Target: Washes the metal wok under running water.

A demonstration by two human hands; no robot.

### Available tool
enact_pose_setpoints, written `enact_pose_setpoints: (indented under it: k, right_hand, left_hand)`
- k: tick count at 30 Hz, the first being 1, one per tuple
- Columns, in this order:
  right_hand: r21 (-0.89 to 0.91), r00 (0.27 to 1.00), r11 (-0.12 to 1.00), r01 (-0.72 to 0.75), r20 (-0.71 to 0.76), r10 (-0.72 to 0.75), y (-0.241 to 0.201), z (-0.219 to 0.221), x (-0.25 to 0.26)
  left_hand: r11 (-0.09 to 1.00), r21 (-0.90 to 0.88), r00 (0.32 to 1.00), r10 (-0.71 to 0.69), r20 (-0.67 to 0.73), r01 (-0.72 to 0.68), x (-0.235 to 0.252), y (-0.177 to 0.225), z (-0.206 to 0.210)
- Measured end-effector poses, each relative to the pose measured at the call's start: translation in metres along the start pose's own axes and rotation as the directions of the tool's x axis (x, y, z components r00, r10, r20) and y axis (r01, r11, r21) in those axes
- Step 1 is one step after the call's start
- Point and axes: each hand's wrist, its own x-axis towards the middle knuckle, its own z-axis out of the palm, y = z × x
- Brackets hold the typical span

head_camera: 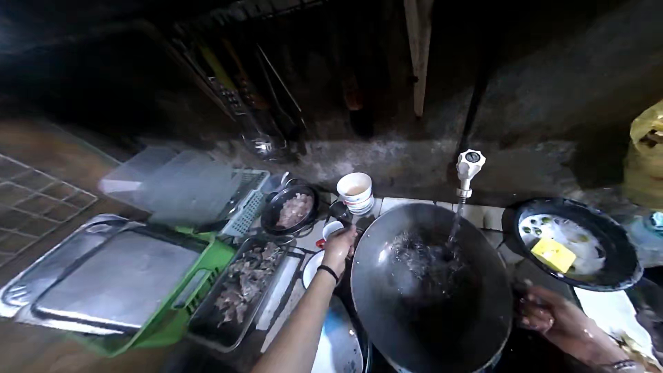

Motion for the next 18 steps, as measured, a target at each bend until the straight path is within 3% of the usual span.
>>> enact_pose_setpoints:
  k: [3, 7, 8, 10, 12, 14, 15, 17, 18]
  right_hand:
    - [-0.088, 0.964, 0.972, 0.218, -0.135, -0.228, -0.056, 0.021, -0.041]
    - [-0.225, 0.848, 0.864, 0.45, -0.195, -0.492, -0.096, 0.036, -0.094]
    - [-0.263, 0.818, 0.834, 0.486, -0.198, -0.539, -0.099, 0.04, -0.105]
    - [-0.366, 0.752, 0.772, 0.52, -0.232, -0.617, -0.11, 0.043, -0.125]
    - [-0.471, 0.692, 0.717, 0.514, -0.266, -0.671, -0.128, 0.038, -0.145]
    - [-0.509, 0.673, 0.711, 0.485, -0.301, -0.675, -0.14, 0.025, -0.16]
    - [-0.488, 0.679, 0.729, 0.48, -0.32, -0.661, -0.142, 0.02, -0.167]
    - [-0.434, 0.695, 0.756, 0.49, -0.329, -0.639, -0.141, 0.014, -0.174]
    - [-0.433, 0.686, 0.753, 0.495, -0.337, -0.645, -0.138, 0.015, -0.176]
  left_hand:
    - [0.99, -0.117, 0.997, -0.081, 0.004, 0.081, 0.015, -0.035, 0.035]
    - [0.96, -0.275, 0.998, -0.06, -0.019, 0.052, 0.018, -0.073, 0.129]
    - [0.971, -0.229, 0.998, -0.068, -0.007, 0.065, 0.018, -0.082, 0.154]
    - [0.99, -0.037, 0.98, -0.132, 0.146, 0.139, 0.012, -0.086, 0.193]
    - [0.966, 0.163, 0.877, -0.251, 0.411, 0.2, 0.009, -0.069, 0.219]
    - [0.947, 0.287, 0.787, -0.285, 0.548, 0.143, 0.012, -0.054, 0.245]
    - [0.967, 0.227, 0.802, -0.224, 0.555, 0.113, 0.01, -0.053, 0.256]
    - [0.995, 0.036, 0.923, -0.1, 0.372, 0.093, -0.003, -0.054, 0.283]
    - [0.997, 0.056, 0.941, -0.071, 0.332, 0.056, -0.009, -0.054, 0.293]
